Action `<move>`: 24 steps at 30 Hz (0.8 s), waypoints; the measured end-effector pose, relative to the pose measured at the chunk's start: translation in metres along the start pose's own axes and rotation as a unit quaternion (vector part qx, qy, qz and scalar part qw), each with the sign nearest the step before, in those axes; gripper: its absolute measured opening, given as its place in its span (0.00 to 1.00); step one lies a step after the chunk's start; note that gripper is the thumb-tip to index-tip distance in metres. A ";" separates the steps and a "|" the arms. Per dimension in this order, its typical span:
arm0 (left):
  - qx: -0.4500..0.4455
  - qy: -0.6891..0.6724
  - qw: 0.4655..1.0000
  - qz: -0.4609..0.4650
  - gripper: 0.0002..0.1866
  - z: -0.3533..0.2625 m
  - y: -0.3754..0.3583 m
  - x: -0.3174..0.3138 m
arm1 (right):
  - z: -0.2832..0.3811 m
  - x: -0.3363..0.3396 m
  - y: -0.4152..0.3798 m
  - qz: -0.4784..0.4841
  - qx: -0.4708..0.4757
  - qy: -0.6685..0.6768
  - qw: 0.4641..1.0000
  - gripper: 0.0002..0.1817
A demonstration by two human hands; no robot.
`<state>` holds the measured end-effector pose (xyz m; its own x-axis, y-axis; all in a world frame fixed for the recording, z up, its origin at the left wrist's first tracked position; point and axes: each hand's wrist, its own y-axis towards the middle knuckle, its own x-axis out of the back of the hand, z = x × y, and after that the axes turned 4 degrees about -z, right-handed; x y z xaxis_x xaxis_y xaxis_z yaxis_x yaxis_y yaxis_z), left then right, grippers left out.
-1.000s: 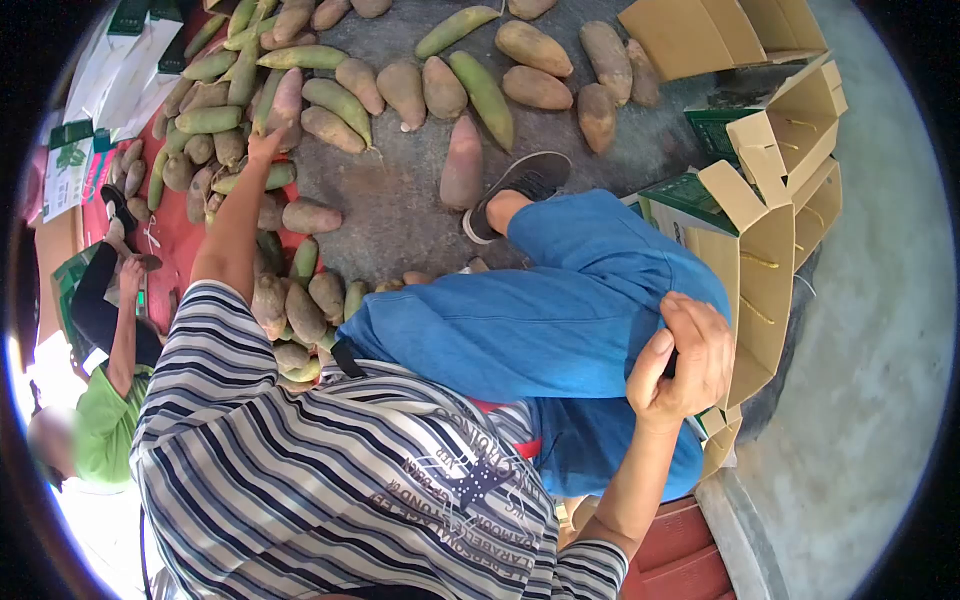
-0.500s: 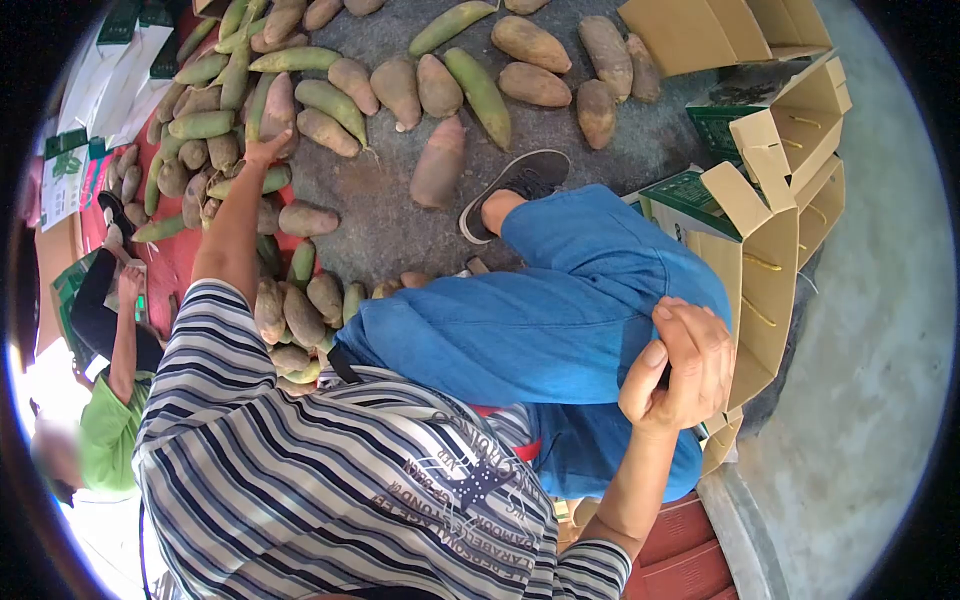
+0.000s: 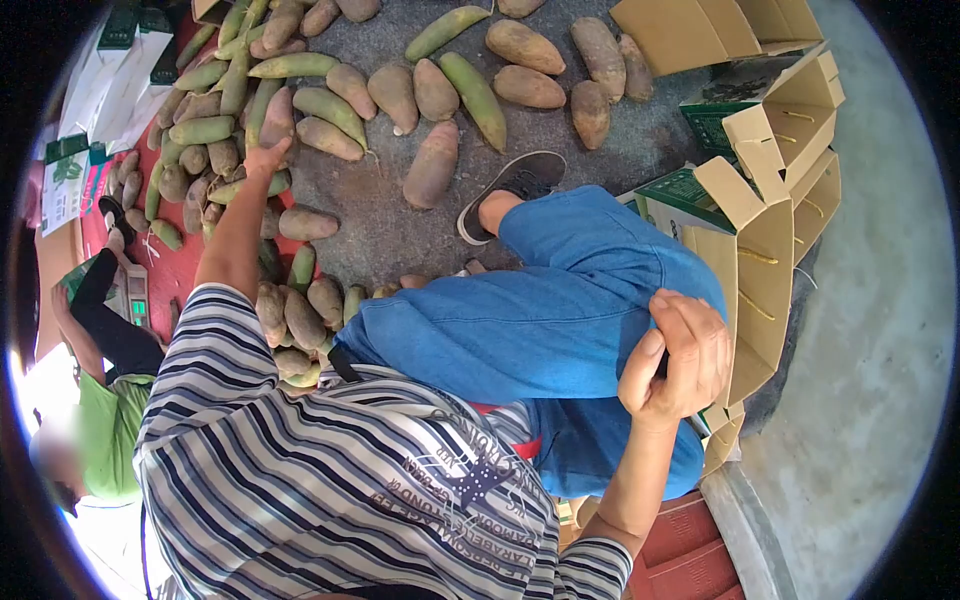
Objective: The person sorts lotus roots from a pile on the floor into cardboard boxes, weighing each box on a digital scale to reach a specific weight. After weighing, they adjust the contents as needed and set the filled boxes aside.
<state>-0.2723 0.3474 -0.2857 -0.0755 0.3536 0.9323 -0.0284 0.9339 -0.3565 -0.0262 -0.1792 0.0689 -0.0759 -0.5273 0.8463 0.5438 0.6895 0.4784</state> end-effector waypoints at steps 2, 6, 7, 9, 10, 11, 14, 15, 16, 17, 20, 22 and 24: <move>0.010 -0.017 0.999 -0.032 0.56 0.020 -0.001 -0.020 | -0.001 0.001 0.000 -0.004 0.004 0.002 1.000 0.08; 0.012 -0.128 0.991 0.024 0.57 0.068 -0.028 -0.056 | -0.003 0.002 -0.003 -0.011 0.001 0.021 1.000 0.09; 0.022 -0.166 0.985 0.037 0.56 0.073 -0.051 -0.062 | -0.004 0.001 -0.005 -0.013 0.001 0.027 1.000 0.09; 0.073 -0.345 0.917 0.187 0.51 0.044 -0.147 -0.015 | -0.005 0.001 -0.005 -0.015 0.004 0.034 0.999 0.09; 0.062 -0.269 0.945 0.174 0.51 0.067 -0.138 -0.051 | -0.005 0.001 -0.005 -0.016 0.005 0.037 0.999 0.09; 0.049 -0.190 0.967 0.160 0.52 0.089 -0.129 -0.085 | -0.005 0.001 -0.004 -0.016 0.006 0.040 0.999 0.10; -0.009 -0.050 0.998 0.038 0.55 0.055 -0.173 -0.076 | -0.003 0.006 -0.002 -0.014 0.003 0.045 0.999 0.10; -0.010 -0.041 0.998 0.052 0.56 0.040 -0.179 -0.066 | -0.003 0.006 -0.001 -0.017 0.001 0.061 0.998 0.10; -0.015 -0.031 0.997 0.069 0.57 0.022 -0.187 -0.057 | -0.004 0.008 -0.001 -0.018 -0.005 0.072 0.997 0.09; -0.021 -0.021 0.996 0.089 0.58 0.007 -0.196 -0.055 | -0.007 0.014 -0.003 -0.018 -0.011 0.080 0.997 0.09; 0.049 -0.044 0.992 0.108 0.57 -0.007 -0.177 -0.086 | -0.028 0.031 -0.014 -0.011 -0.109 0.099 0.989 0.11; 0.088 -0.074 0.989 0.093 0.56 -0.002 -0.161 -0.107 | -0.051 0.047 -0.023 -0.010 -0.218 0.107 0.970 0.15; 0.107 -0.106 0.983 0.107 0.53 0.007 -0.147 -0.120 | -0.083 0.057 -0.035 0.000 -0.275 0.049 0.960 0.17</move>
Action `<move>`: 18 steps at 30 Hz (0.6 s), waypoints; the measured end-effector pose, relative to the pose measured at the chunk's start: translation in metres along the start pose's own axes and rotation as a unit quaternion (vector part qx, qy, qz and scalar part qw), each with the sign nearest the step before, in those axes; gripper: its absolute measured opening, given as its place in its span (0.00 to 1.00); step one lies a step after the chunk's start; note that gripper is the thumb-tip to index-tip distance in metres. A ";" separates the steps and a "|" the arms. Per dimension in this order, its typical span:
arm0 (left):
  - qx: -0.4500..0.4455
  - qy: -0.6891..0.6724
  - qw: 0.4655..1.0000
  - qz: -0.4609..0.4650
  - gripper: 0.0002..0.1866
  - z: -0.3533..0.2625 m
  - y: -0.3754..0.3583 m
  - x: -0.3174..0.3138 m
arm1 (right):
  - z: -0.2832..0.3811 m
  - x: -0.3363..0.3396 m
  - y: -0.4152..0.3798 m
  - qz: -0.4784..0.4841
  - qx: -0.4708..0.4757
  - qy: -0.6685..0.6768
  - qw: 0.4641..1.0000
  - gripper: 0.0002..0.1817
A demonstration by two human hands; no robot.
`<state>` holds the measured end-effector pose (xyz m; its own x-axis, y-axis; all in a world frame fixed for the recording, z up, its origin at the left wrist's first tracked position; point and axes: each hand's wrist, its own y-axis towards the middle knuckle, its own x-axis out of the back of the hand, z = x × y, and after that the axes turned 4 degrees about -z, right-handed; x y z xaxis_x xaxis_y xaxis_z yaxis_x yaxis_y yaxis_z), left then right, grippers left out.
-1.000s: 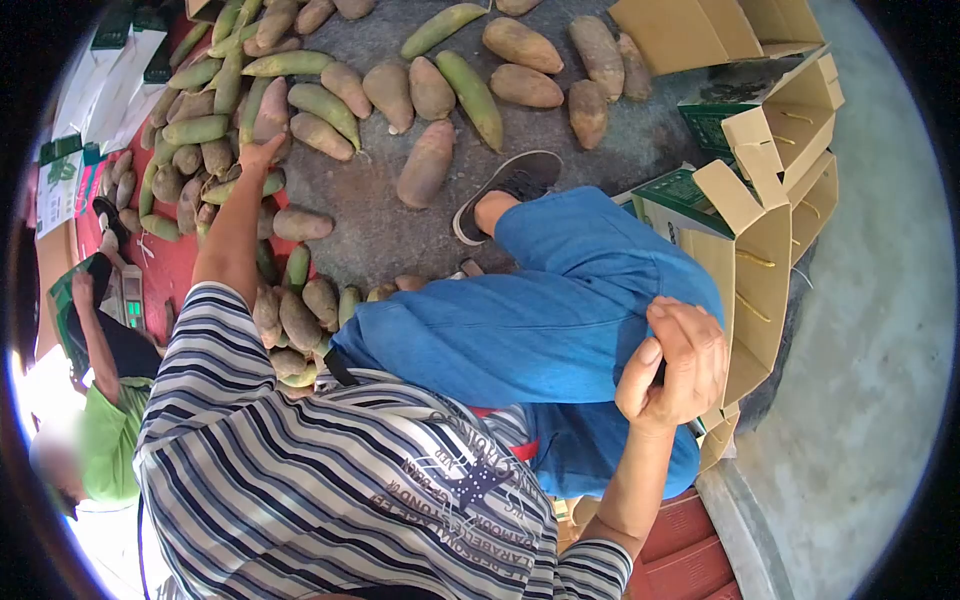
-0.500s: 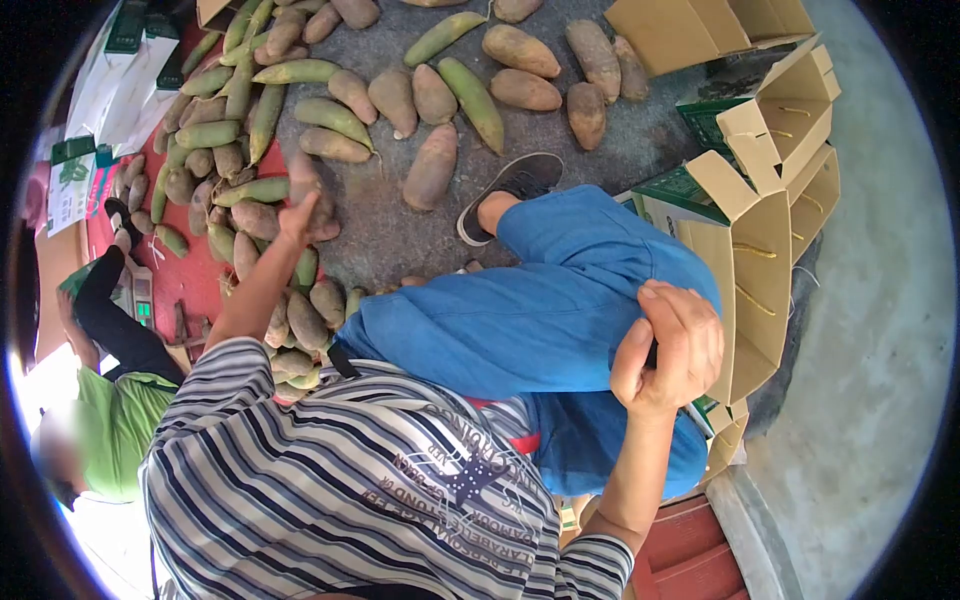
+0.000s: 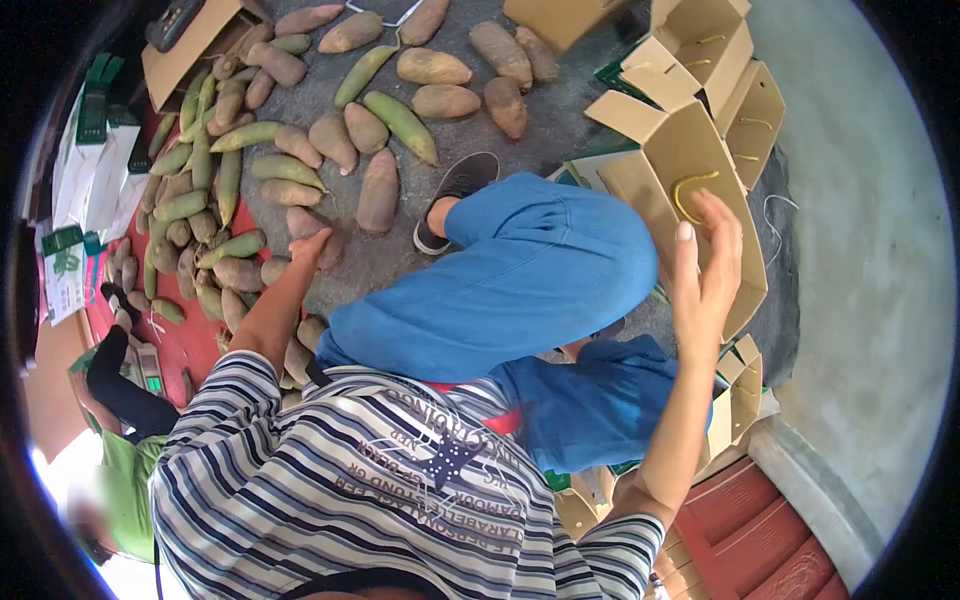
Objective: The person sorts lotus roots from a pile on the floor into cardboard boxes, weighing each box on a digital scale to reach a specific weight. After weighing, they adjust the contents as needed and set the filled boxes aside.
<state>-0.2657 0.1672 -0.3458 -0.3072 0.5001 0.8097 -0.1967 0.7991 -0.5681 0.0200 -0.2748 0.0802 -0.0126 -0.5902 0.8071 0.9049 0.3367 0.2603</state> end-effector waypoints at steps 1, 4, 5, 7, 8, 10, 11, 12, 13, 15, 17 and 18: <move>-0.001 -0.013 1.000 0.023 0.51 0.004 0.008 -0.001 | -0.020 0.008 0.000 0.008 0.000 -0.080 0.997 0.18; 0.050 -0.097 0.972 0.209 0.46 -0.012 -0.030 0.017 | -0.084 0.012 -0.016 0.112 0.009 -0.253 0.961 0.18; 0.078 -0.131 0.946 0.285 0.44 -0.025 -0.061 0.034 | -0.087 0.010 -0.018 0.158 -0.064 -0.208 0.963 0.19; 0.068 -0.158 0.929 0.328 0.45 -0.052 -0.133 0.059 | -0.091 0.005 -0.020 0.244 -0.206 -0.110 0.941 0.20; 0.061 -0.169 0.919 0.350 0.45 -0.066 -0.161 0.068 | -0.113 0.001 -0.023 0.240 -0.169 -0.108 0.950 0.19; -0.036 -0.161 0.908 0.384 0.43 -0.085 -0.194 0.072 | -0.123 -0.002 -0.026 0.202 -0.080 -0.138 0.966 0.18; -0.084 -0.159 0.898 0.402 0.42 -0.096 -0.210 0.075 | -0.126 -0.004 -0.027 0.182 -0.033 -0.154 0.971 0.18; -0.164 -0.175 0.874 0.423 0.41 -0.113 -0.237 0.086 | -0.129 -0.004 -0.028 0.183 -0.027 -0.155 0.970 0.17; -0.241 -0.198 0.849 0.426 0.41 -0.127 -0.255 0.089 | -0.131 -0.004 -0.029 0.184 -0.020 -0.155 0.970 0.17; -0.377 -0.217 0.790 0.432 0.42 -0.157 -0.293 0.096 | -0.129 -0.004 -0.030 0.195 -0.013 -0.157 0.968 0.16; -0.489 -0.216 0.722 0.440 0.43 -0.188 -0.338 0.108 | -0.121 -0.001 -0.028 0.211 -0.015 -0.164 0.963 0.15; -0.539 -0.217 0.685 0.440 0.43 -0.201 -0.361 0.112 | -0.122 -0.002 -0.029 0.203 0.001 -0.163 0.965 0.15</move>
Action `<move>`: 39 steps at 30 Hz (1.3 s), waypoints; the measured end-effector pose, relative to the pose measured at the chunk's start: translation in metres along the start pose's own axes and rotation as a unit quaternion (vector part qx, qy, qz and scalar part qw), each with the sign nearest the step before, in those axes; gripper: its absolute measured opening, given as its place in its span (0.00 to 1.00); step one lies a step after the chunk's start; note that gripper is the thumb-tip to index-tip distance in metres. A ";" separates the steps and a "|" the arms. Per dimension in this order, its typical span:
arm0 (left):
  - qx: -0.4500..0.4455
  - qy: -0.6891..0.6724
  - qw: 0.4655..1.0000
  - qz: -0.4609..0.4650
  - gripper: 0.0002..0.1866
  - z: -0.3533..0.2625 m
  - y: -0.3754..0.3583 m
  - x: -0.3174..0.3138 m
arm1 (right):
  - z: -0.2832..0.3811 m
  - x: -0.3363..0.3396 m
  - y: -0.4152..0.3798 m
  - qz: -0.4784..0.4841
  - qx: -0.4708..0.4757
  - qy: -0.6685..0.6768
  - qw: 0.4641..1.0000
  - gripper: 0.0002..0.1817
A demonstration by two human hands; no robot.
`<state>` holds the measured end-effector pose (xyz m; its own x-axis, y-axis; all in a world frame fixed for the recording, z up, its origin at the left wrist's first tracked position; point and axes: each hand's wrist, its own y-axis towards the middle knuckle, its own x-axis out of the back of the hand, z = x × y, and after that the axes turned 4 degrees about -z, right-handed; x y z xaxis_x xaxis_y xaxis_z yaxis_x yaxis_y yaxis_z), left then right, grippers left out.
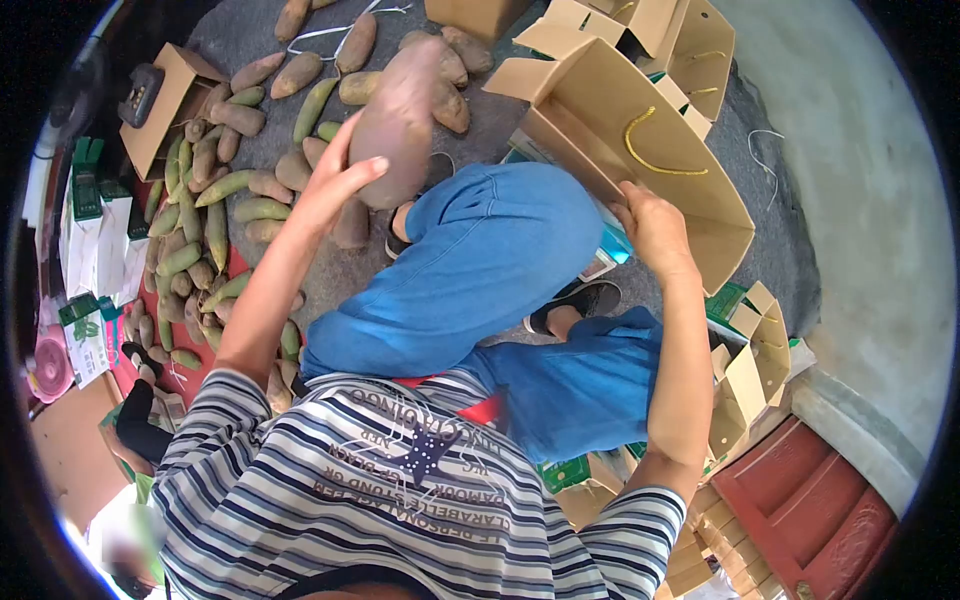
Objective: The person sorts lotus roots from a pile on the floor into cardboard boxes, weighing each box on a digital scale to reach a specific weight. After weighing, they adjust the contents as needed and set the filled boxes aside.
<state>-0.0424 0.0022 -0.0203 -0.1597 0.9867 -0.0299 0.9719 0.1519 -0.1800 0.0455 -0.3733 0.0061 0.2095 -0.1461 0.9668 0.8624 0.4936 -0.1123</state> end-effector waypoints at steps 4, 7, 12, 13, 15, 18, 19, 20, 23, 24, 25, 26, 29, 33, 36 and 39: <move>-0.225 0.100 0.964 0.103 0.46 -0.049 0.039 -0.062 | 0.000 -0.006 -0.003 0.003 0.021 -0.025 0.999 0.14; -0.275 0.160 0.932 0.173 0.41 -0.068 0.064 -0.112 | 0.001 -0.009 -0.003 0.015 0.027 -0.058 0.998 0.14; -0.292 0.405 0.846 0.187 0.40 -0.061 0.099 -0.201 | 0.002 -0.012 -0.008 0.003 0.037 -0.047 0.998 0.17; -0.269 0.438 0.831 0.212 0.42 -0.054 0.106 -0.217 | 0.004 -0.009 -0.007 0.025 0.020 -0.044 0.998 0.17; -0.234 0.481 0.806 0.254 0.40 -0.043 0.115 -0.238 | 0.007 -0.006 -0.006 0.069 -0.018 -0.043 0.996 0.17; -0.175 0.515 0.781 0.306 0.40 -0.030 0.122 -0.255 | 0.002 -0.008 -0.004 0.095 -0.024 -0.038 0.994 0.17; -0.159 0.515 0.780 0.318 0.41 -0.025 0.124 -0.258 | 0.003 -0.007 -0.004 0.107 -0.028 -0.047 0.993 0.17; -0.144 0.515 0.778 0.329 0.41 -0.020 0.126 -0.259 | 0.002 -0.008 -0.005 0.094 -0.027 -0.043 0.994 0.17; -0.156 0.480 0.815 0.285 0.38 -0.013 0.119 -0.247 | 0.000 -0.009 -0.005 0.062 -0.016 -0.028 0.998 0.17; -0.194 0.436 0.844 0.245 0.37 -0.011 0.116 -0.241 | 0.001 -0.008 -0.005 0.051 -0.008 -0.019 0.998 0.16; -0.230 0.390 0.868 0.203 0.35 -0.010 0.113 -0.235 | 0.000 -0.007 -0.004 0.041 0.000 -0.009 0.999 0.16; -0.265 0.341 0.887 0.162 0.33 -0.008 0.109 -0.229 | -0.003 -0.008 -0.004 0.030 0.013 -0.008 0.999 0.16; -0.370 0.227 0.901 0.010 0.25 -0.024 0.081 -0.161 | -0.006 -0.010 -0.007 0.016 0.025 0.006 1.000 0.16; -0.315 0.298 0.878 -0.201 0.19 0.049 0.066 -0.035 | 0.004 -0.003 -0.003 0.031 0.010 0.025 0.999 0.15; -0.117 0.468 0.835 -0.264 0.26 0.162 0.037 0.060 | 0.006 -0.008 -0.002 0.006 0.022 0.019 1.000 0.15; 0.200 0.494 0.815 -0.229 0.39 0.229 -0.002 0.108 | 0.012 -0.004 0.001 0.027 0.001 0.014 1.000 0.16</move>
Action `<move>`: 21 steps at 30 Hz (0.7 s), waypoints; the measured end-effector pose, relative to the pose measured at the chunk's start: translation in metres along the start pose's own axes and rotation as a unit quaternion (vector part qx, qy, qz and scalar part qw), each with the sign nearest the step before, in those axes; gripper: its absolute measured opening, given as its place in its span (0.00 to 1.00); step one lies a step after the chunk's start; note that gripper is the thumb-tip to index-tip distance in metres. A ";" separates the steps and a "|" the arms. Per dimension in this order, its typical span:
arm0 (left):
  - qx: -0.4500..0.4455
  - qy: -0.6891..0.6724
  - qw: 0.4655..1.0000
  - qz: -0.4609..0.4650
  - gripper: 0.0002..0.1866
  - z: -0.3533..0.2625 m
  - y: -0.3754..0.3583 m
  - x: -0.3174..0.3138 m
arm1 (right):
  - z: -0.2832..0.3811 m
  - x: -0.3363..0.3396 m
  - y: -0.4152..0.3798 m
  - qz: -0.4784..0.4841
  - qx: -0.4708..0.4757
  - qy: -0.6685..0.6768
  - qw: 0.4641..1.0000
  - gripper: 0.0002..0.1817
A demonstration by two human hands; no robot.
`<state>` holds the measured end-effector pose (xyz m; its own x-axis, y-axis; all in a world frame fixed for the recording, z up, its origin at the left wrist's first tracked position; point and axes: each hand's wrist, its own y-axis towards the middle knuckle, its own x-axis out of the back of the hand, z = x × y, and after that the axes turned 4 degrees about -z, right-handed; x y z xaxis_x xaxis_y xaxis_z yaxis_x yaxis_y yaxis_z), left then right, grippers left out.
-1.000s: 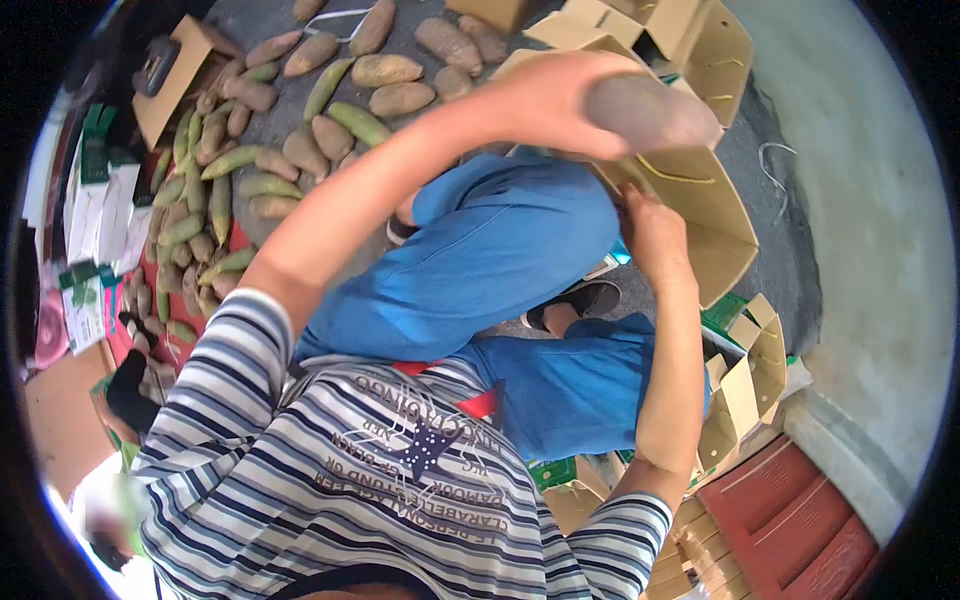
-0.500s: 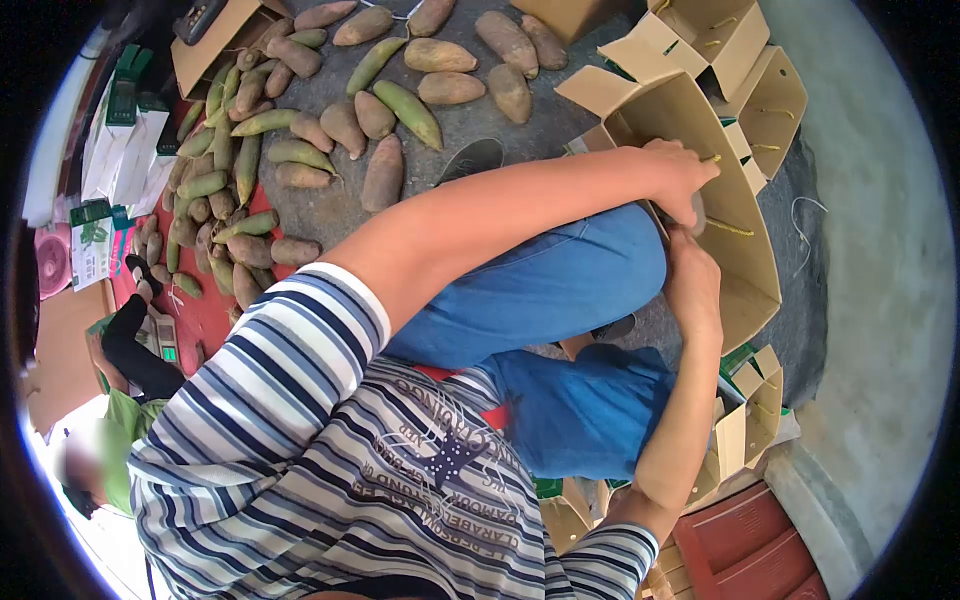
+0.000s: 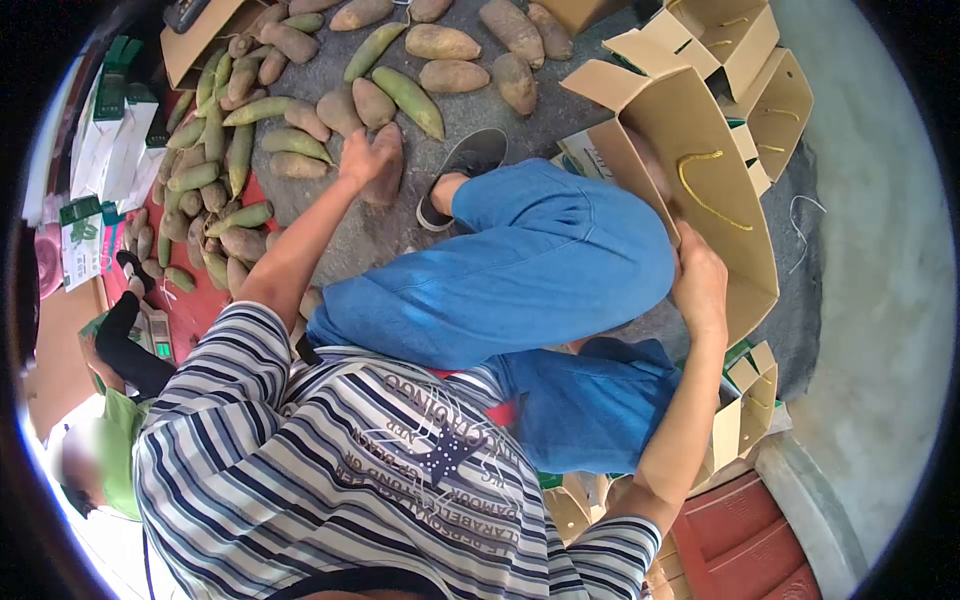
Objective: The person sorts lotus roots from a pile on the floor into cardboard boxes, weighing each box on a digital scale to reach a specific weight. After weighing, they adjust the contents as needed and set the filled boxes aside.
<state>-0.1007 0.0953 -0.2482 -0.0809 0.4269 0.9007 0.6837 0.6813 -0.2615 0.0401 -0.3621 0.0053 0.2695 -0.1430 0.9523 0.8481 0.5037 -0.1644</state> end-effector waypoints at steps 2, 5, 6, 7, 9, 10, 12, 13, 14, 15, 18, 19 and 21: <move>0.080 -0.023 0.993 0.078 0.48 0.039 -0.004 -0.026 | 0.002 0.003 0.002 0.017 -0.018 -0.005 1.000 0.16; 0.166 -0.126 0.961 0.183 0.57 0.060 -0.007 -0.050 | 0.001 0.001 0.003 0.023 -0.035 -0.007 0.999 0.16; 0.161 -0.121 0.964 0.174 0.57 0.056 -0.011 -0.049 | 0.002 0.001 0.003 0.030 -0.043 -0.002 0.999 0.16; 0.155 -0.115 0.967 0.164 0.56 0.050 -0.015 -0.047 | 0.003 0.001 0.003 0.035 -0.052 0.004 0.998 0.16; 0.168 -0.126 0.964 0.164 0.55 0.049 -0.012 -0.051 | 0.003 -0.002 0.002 0.016 -0.047 0.015 0.999 0.16; 0.188 -0.143 0.956 0.174 0.53 0.054 -0.010 -0.057 | 0.002 -0.002 0.000 0.005 -0.048 0.020 0.999 0.15; 0.264 -0.215 0.917 0.205 0.50 0.051 -0.003 -0.062 | 0.000 -0.004 0.000 -0.022 -0.017 0.012 1.000 0.14; 0.318 -0.269 0.880 0.227 0.47 0.034 -0.009 -0.040 | -0.002 -0.004 -0.001 -0.038 -0.006 0.007 0.999 0.13; 0.368 -0.320 0.837 0.250 0.45 0.015 -0.017 -0.021 | 0.001 -0.002 -0.001 -0.024 -0.011 0.005 1.000 0.13; 0.368 -0.378 0.810 0.256 0.43 0.004 -0.022 -0.011 | 0.006 0.002 0.001 -0.010 -0.016 0.002 1.000 0.12; 0.317 -0.472 0.782 0.255 0.38 -0.023 -0.035 0.011 | 0.002 0.001 0.000 -0.009 0.002 0.003 1.000 0.12; 0.261 -0.458 0.816 0.239 0.38 -0.036 -0.041 0.019 | -0.001 0.000 -0.001 -0.014 0.017 0.005 1.000 0.13; 0.139 -0.445 0.864 0.189 0.37 -0.068 -0.050 0.042 | -0.001 -0.001 -0.003 -0.021 0.018 0.009 1.000 0.12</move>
<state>-0.0890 0.0393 -0.1739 -0.5005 0.8542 0.1406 0.5935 0.4568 -0.6626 0.0381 -0.3646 0.0050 0.2419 -0.1808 0.9533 0.8426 0.5263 -0.1140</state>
